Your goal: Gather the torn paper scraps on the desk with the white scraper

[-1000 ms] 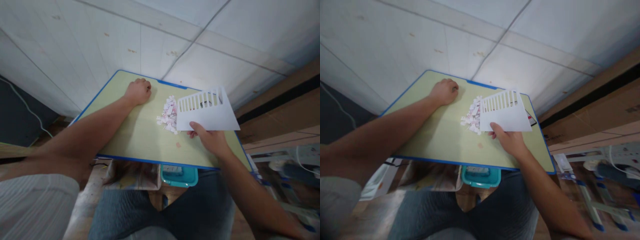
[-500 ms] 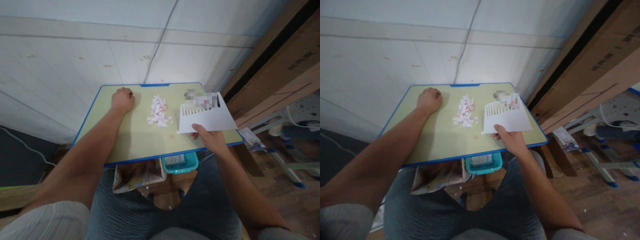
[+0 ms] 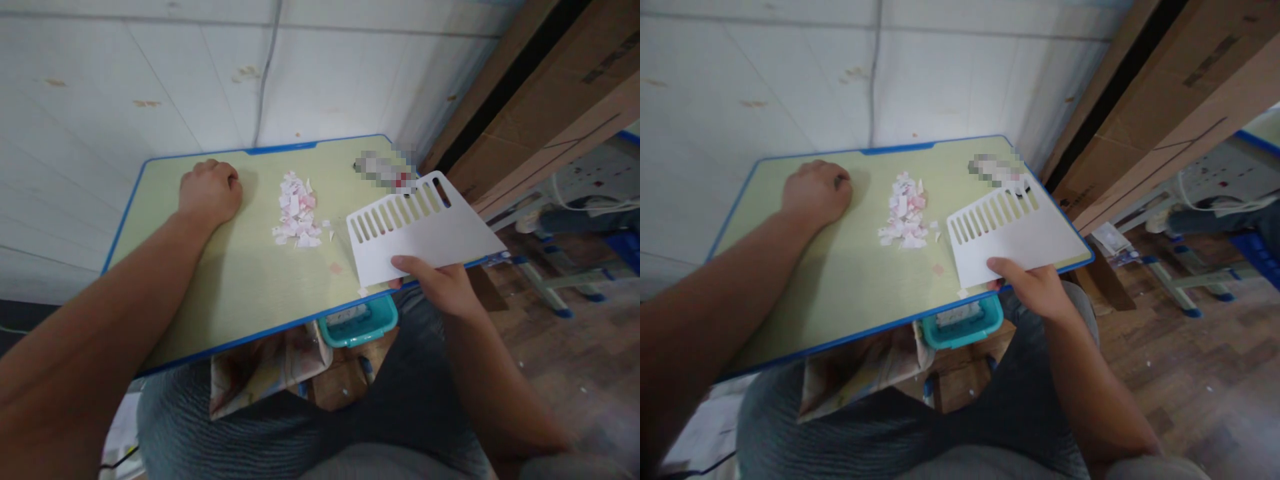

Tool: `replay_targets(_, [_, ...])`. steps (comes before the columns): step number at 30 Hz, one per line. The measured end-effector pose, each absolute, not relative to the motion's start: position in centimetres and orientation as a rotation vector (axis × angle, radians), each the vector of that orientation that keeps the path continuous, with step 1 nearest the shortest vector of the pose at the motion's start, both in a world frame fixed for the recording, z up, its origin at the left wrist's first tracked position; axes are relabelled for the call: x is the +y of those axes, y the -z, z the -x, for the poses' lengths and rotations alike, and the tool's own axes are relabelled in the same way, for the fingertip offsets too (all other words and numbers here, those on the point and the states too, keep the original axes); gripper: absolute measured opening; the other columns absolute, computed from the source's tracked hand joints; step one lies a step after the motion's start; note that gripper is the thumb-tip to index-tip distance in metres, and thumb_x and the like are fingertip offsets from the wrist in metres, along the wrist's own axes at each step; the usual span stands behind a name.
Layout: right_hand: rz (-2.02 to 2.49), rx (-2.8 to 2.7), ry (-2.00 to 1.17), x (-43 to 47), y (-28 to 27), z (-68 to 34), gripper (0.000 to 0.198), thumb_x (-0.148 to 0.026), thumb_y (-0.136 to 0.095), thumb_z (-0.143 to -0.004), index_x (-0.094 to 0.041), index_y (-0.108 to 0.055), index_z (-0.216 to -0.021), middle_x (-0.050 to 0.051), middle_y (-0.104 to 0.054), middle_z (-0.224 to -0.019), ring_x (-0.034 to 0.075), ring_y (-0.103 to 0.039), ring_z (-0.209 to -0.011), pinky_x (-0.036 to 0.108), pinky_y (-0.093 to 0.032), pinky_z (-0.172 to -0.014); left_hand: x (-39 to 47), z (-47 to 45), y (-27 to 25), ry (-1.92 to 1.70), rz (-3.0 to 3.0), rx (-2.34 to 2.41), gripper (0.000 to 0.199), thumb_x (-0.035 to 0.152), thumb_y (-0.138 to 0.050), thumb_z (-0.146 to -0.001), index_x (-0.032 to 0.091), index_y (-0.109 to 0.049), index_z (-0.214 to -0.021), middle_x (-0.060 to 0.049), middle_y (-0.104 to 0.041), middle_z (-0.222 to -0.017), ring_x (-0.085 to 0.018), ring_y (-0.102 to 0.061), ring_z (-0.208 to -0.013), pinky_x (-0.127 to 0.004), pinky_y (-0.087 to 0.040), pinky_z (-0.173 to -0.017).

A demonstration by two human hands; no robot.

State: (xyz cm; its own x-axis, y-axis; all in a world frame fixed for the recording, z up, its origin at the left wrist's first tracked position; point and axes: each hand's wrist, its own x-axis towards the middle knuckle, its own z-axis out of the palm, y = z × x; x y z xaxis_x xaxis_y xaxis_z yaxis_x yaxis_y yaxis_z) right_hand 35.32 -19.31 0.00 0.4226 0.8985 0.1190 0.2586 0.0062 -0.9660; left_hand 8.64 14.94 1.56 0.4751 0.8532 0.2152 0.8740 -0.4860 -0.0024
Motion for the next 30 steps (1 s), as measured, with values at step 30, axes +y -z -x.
replay_targets(30, [1.651, -1.072, -0.680, -20.1, -0.6, -35.5, 0.046, -0.073, -0.093, -0.092, -0.031, -0.080, -0.077, 0.005, -0.076, -0.063, 0.033, -0.073, -0.064, 0.053, -0.071, -0.075, 13.9, -8.4, -1.5, 0.370, 2.707, -1.631, 0.052, 0.029, -0.047, -0.118, 0.009, -0.077, -0.155, -0.022, -0.068, -0.165, -0.041, -0.061, -0.151, -0.059, -0.051, -0.133])
